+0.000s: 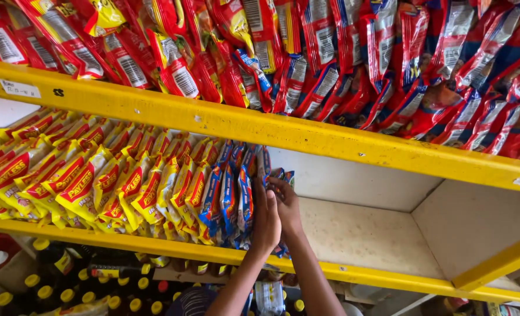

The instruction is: Stocking and organizing instant noodle packs on store shelves from a pile on the floor.

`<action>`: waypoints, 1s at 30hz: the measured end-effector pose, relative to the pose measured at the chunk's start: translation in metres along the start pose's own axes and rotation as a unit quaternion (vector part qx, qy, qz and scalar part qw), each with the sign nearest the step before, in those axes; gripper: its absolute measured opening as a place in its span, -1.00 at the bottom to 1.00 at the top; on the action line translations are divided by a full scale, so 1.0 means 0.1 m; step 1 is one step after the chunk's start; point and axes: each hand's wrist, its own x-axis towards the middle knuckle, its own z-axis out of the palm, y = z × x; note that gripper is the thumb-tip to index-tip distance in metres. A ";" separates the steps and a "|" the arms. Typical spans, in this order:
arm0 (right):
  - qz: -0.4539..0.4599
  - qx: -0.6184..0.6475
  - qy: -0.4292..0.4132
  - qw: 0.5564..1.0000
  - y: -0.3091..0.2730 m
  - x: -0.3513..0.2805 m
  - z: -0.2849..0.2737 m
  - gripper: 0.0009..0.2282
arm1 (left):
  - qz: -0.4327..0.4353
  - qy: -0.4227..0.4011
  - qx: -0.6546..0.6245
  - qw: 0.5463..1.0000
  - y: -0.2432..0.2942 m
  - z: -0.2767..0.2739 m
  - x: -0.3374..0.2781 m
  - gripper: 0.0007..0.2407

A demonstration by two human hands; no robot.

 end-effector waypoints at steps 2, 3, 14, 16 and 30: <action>0.028 0.029 0.010 0.999 0.02 0.04 0.01 -0.61 | -0.011 0.006 0.009 1.000 0.18 0.03 -0.04 -0.33; 0.052 0.045 0.021 0.997 -0.03 0.04 0.02 -0.63 | -0.011 0.013 0.016 1.000 0.26 0.05 -0.08 -0.31; 0.120 0.084 0.022 0.989 -0.15 -0.04 -0.04 -0.74 | -0.020 -0.072 0.103 0.992 0.72 -0.28 -0.74 -0.35; 0.039 0.058 0.041 0.997 -0.03 -0.12 -0.15 -0.75 | 0.001 -0.091 0.083 0.992 1.00 -0.44 -0.84 -0.40; -0.104 -0.024 0.127 0.986 -0.91 -1.58 -0.46 -0.95 | -0.098 -0.066 0.056 0.991 1.21 -1.09 -1.51 -0.64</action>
